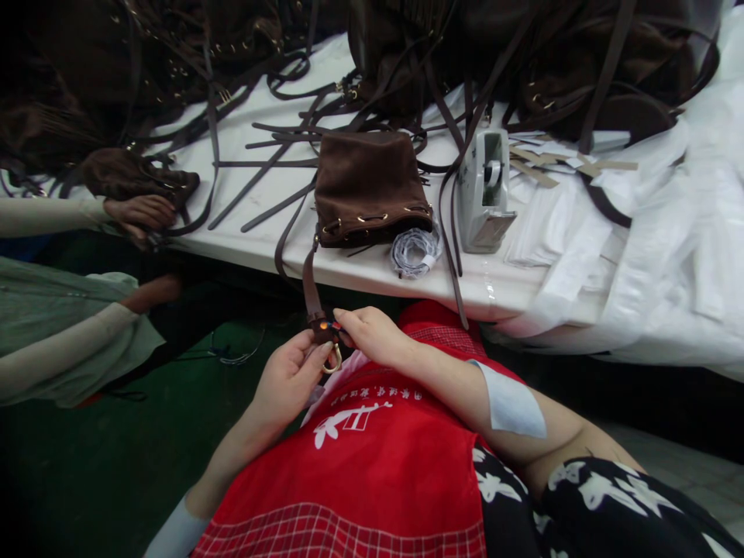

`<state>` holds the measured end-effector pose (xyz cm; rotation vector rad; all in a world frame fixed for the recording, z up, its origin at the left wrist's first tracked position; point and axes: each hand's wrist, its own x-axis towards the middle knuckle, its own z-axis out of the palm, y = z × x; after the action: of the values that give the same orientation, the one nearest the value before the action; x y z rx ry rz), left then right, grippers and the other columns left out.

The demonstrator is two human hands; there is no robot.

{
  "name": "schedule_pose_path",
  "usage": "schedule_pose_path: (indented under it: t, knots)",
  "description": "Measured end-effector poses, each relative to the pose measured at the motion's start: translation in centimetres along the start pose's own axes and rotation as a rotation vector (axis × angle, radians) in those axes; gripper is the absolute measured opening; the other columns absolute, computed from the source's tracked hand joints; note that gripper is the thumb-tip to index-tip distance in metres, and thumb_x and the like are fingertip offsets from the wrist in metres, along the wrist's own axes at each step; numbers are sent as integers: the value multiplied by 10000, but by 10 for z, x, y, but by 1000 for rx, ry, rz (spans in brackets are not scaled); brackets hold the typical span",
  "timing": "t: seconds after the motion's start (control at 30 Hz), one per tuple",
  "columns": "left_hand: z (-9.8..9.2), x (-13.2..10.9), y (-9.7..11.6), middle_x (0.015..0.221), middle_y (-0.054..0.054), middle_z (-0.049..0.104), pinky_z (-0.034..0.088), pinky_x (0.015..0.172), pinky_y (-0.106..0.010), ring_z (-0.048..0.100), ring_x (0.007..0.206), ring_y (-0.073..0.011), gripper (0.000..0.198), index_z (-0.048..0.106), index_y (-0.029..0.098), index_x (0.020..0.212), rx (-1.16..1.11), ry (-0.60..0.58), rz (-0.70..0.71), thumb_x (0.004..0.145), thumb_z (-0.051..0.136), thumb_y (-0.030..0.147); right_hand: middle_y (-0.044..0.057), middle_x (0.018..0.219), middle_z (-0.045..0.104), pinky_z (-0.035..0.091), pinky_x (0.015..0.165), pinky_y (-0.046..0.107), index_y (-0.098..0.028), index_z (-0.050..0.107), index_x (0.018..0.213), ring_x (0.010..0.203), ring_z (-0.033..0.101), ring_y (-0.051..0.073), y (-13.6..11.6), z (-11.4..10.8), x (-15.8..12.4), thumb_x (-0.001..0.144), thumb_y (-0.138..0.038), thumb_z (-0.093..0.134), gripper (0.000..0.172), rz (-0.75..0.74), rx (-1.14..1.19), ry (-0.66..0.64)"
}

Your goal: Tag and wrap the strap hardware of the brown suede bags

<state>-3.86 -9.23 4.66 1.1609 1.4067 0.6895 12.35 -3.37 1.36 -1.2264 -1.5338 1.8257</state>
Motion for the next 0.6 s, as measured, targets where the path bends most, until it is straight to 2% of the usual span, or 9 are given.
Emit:
schedule_pose_path:
  t: [0.1, 0.17, 0.23, 0.3, 0.4, 0.5, 0.6]
  knots:
    - [2, -1, 3, 728, -2, 645, 462, 600, -233, 592, 660, -138, 236, 650, 170, 1005, -68, 7, -23, 886, 606, 369, -30, 467, 408, 278, 526, 268, -183, 447, 511, 469, 346, 94, 1, 0, 1, 940, -572, 362, 585, 1, 60, -10]
    - [3, -3, 5, 723, 1, 640, 447, 565, -209, 564, 623, -116, 240, 644, 169, 971, -192, 13, -78, 857, 647, 380, -37, 462, 392, 261, 506, 265, -174, 487, 538, 461, 330, 89, 2, -1, 1, 933, -604, 359, 598, 15, 156, -14]
    - [0, -6, 7, 652, 23, 592, 372, 466, -166, 468, 504, -72, 247, 634, 160, 943, -377, -6, -160, 851, 655, 389, -50, 471, 386, 226, 474, 259, -151, 582, 645, 447, 303, 84, 3, -2, 3, 912, -637, 389, 587, 42, 287, -11]
    - [-4, -8, 8, 537, 68, 473, 253, 384, -139, 298, 391, -35, 229, 625, 149, 914, -606, -96, -259, 874, 619, 375, -63, 504, 402, 193, 450, 250, -128, 654, 830, 441, 287, 76, 2, -3, 6, 876, -630, 484, 532, 52, 436, -40]
    - [-12, -8, 3, 433, 125, 252, 151, 331, -137, 79, 319, -19, 203, 585, 148, 795, -956, -330, -380, 912, 521, 301, -79, 546, 401, 154, 439, 228, -118, 658, 997, 446, 264, 59, -3, -1, 14, 802, -545, 653, 469, 73, 647, -244]
    - [-15, -7, -4, 381, 142, 122, 86, 298, -152, -25, 281, -23, 286, 543, 160, 681, -1169, -512, -395, 928, 434, 256, -105, 516, 342, 112, 434, 213, -106, 653, 972, 440, 218, 45, -10, 6, 23, 732, -466, 759, 446, 128, 738, -443]
    - [-16, -10, -7, 355, 138, 124, 96, 302, -156, -1, 259, -23, 348, 589, 137, 678, -1178, -590, -365, 936, 393, 265, -112, 480, 332, 100, 421, 206, -125, 605, 793, 421, 217, 35, -15, 14, 27, 684, -435, 813, 389, 129, 737, -481]
